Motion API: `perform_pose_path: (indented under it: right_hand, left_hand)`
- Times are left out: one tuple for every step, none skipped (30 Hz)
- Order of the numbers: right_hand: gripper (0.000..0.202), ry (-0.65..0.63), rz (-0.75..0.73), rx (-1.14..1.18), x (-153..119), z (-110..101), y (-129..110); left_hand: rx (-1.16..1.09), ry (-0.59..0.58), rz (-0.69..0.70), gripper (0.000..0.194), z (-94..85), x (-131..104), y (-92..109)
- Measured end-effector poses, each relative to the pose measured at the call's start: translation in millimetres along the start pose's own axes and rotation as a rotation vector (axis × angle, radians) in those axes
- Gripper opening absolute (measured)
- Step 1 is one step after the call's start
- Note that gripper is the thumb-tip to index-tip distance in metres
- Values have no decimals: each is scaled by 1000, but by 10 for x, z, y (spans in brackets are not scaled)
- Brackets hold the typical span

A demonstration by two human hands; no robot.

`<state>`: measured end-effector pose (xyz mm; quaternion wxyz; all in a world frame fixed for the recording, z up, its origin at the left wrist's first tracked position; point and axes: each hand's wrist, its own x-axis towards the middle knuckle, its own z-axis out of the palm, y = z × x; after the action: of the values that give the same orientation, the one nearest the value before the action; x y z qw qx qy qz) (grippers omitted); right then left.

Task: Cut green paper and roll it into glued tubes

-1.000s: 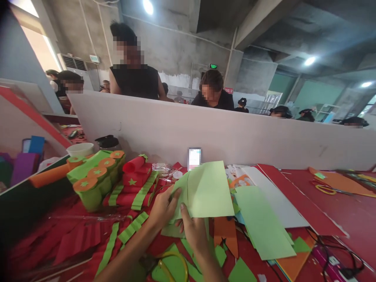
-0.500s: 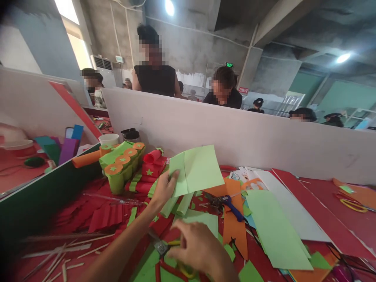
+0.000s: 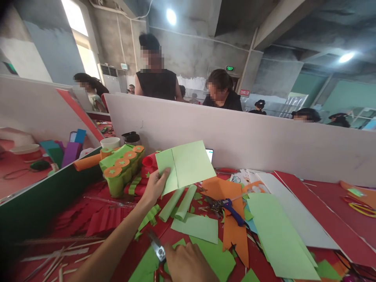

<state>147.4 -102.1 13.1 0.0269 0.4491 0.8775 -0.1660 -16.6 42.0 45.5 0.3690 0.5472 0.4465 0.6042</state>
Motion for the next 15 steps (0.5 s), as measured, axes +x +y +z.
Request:
perform_pose_path:
  right_hand:
    - [40,2,7,34,-56,-62,19]
    - [38,-4,22,87,-124,-132,49]
    - [37,24,64,146,-199,-207,88]
    - [40,50,100,213,-277,-282,135]
    - [43,60,133,286,-349,-353,188]
    - [42,73,152,371,-412,-417,241]
    - [42,53,138,490,-459,-471,292]
    - [42,37,122,617,-490,-514,336]
    - [44,20,102,755,-504,-544,373]
    - [47,1,87,884,-506,-564,401]
    - [49,-6,81,988,-500,-573,421]
    - [50,-5,82,1060,-489,-574,435]
    - [50,0,88,1098,-478,-566,445]
    - [47,15,96,1108,-470,-549,453]
    - [43,45,104,1102,-464,-524,461]
  left_hand:
    - [-1,2,3,32,-2,-2,22]
    - [0,3,9,32,-3,-4,42]
    - [2,3,18,32,-2,-6,58]
    - [8,4,27,32,0,-8,70]
    - [17,3,37,33,4,-9,77]
    - [26,0,47,33,8,-11,81]
    - [36,-4,57,33,12,-14,80]
    - [45,-6,68,33,15,-18,77]
    - [54,-7,79,33,18,-23,72]
    - [63,-5,90,32,18,-28,67]
    - [76,-1,101,32,17,-34,63]
    - [92,5,111,32,13,-40,60]
    - [114,13,119,33,7,-46,60]
    - [136,20,125,33,-1,-50,63]
    - [157,27,131,34,-9,-53,67]
